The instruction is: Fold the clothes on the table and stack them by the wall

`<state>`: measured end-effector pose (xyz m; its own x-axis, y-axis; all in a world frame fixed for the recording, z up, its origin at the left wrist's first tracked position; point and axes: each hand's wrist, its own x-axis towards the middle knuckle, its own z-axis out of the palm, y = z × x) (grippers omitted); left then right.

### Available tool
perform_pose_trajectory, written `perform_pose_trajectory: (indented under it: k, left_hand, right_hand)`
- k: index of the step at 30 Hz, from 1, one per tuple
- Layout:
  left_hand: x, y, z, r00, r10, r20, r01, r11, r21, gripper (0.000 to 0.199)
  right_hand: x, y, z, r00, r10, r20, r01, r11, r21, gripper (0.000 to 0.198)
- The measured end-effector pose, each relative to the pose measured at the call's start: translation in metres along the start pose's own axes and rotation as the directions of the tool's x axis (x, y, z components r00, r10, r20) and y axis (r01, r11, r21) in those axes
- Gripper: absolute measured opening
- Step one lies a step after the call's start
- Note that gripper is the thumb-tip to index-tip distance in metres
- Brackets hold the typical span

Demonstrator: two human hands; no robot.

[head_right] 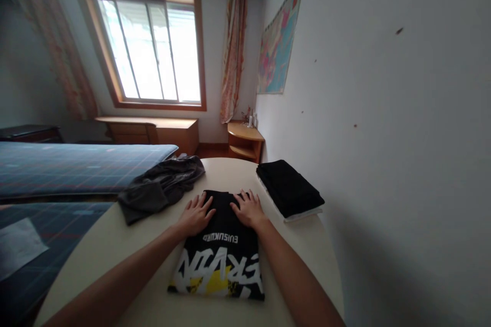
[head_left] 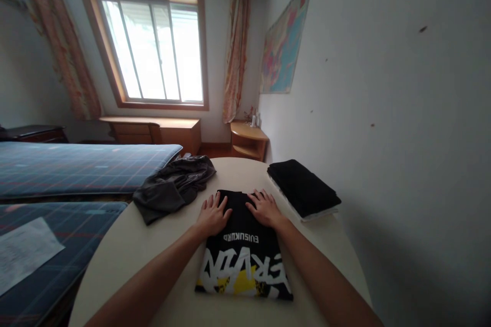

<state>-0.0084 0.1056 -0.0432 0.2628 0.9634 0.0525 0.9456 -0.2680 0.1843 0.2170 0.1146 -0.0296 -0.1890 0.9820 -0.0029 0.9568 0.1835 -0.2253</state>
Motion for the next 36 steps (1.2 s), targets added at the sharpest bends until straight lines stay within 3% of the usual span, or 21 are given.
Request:
perform_pose_trajectory:
  k: [7, 14, 25, 29, 36]
  left_hand:
    - [0.013, -0.009, -0.01, 0.998, -0.035, -0.046, 0.035, 0.999, 0.0, 0.057]
    - [0.04, -0.023, -0.018, 0.997, -0.033, -0.076, 0.027, 0.997, -0.078, 0.054]
    - [0.068, -0.019, -0.036, 0.99, -0.127, 0.055, 0.138, 0.944, -0.3, 0.03]
    - [0.067, -0.013, -0.04, 0.978, -0.167, 0.127, 0.207, 0.872, -0.443, 0.03]
    - [0.057, -0.008, -0.062, 0.961, -0.135, 0.243, 0.271, 0.643, -0.716, 0.028]
  right_hand:
    - [0.004, -0.001, -0.002, 0.985, 0.17, 0.017, -0.171, 0.985, 0.011, 0.067]
    - [0.016, 0.013, -0.004, 0.992, 0.101, -0.075, -0.099, 0.995, 0.026, 0.05]
    - [0.037, 0.033, -0.022, 0.985, 0.167, -0.047, -0.16, 0.979, 0.122, 0.032]
    - [0.035, 0.035, -0.033, 0.985, 0.169, -0.046, -0.158, 0.971, 0.182, 0.033]
    - [0.017, 0.026, -0.063, 0.986, 0.13, -0.105, -0.092, 0.948, 0.304, 0.035]
